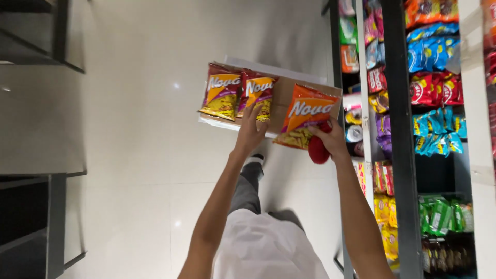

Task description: Picking bags of chips from a store shelf, wiping the shelf area, and placing the bags into a cardboard box.

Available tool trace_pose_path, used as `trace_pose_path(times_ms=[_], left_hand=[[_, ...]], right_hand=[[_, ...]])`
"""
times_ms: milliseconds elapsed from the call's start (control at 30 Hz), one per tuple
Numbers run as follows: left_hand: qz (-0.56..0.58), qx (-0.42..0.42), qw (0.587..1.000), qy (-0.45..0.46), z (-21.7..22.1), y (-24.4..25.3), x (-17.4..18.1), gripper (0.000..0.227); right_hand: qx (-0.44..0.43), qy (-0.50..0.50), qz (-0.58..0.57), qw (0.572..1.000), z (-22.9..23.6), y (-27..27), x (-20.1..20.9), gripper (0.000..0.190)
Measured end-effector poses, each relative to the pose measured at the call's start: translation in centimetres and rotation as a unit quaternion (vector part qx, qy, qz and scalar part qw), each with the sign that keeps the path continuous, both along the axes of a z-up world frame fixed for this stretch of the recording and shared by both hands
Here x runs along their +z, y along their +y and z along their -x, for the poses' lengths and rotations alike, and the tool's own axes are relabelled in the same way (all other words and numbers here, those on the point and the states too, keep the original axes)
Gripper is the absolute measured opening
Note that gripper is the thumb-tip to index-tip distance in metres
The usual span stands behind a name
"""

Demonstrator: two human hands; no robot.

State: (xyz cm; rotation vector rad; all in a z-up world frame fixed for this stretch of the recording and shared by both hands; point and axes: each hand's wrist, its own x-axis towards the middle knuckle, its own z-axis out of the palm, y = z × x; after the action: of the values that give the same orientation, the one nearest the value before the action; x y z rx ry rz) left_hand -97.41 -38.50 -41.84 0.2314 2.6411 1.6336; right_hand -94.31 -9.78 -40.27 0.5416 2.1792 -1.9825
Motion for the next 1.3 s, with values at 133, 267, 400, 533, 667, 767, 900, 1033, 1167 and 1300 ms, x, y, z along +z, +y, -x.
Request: trace_pose_path(times_ms=[133, 267, 400, 533, 667, 767, 900, 1033, 1167, 1300], left_hand=[[0.055, -0.022, 0.998, -0.008, 5.9, 2.8, -3.3, 0.056], [0.230, -0.027, 0.971, 0.066, 9.9, 4.2, -6.6, 0.060], [0.327, -0.032, 0.939, 0.106, 10.4, 3.4, -10.3, 0.064], [0.335, -0.047, 0.935, 0.109, 9.1, 2.8, -11.4, 0.064], [0.361, -0.077, 0.923, 0.107, 10.1, 2.2, -10.4, 0.066], [0.375, -0.106, 0.918, 0.078, 9.4, 3.0, -8.6, 0.070], [0.311, -0.153, 0.935, 0.071, 6.5, 6.2, -4.7, 0.074], [0.205, -0.257, 0.940, 0.090, -0.4, 12.0, -1.6, 0.075], [-0.054, -0.441, 0.837, -0.319, -10.5, 16.6, 3.1, 0.080], [-0.160, -0.559, 0.650, -0.490, -24.2, 18.0, 6.3, 0.075]], right_hand=[[0.007, -0.036, -0.037, 0.999, 5.3, 0.3, -4.6, 0.071], [0.027, -0.092, -0.029, 0.995, 9.0, 0.1, -11.1, 0.070], [0.074, -0.152, -0.229, 0.959, 10.1, -2.0, -12.8, 0.098], [0.109, -0.112, -0.260, 0.953, 8.1, -1.6, -15.1, 0.113], [0.074, -0.167, -0.259, 0.948, 7.4, -2.5, -13.6, 0.113], [0.008, -0.121, -0.276, 0.954, 4.4, -2.3, -11.4, 0.115], [-0.058, -0.139, -0.228, 0.962, -1.6, -1.3, -5.5, 0.115], [-0.161, -0.056, -0.179, 0.969, -10.7, -0.9, 2.1, 0.109], [-0.378, -0.023, -0.140, 0.915, -22.0, -2.1, 6.5, 0.085], [-0.465, 0.097, -0.141, 0.869, -35.5, -6.7, 8.5, 0.066]])
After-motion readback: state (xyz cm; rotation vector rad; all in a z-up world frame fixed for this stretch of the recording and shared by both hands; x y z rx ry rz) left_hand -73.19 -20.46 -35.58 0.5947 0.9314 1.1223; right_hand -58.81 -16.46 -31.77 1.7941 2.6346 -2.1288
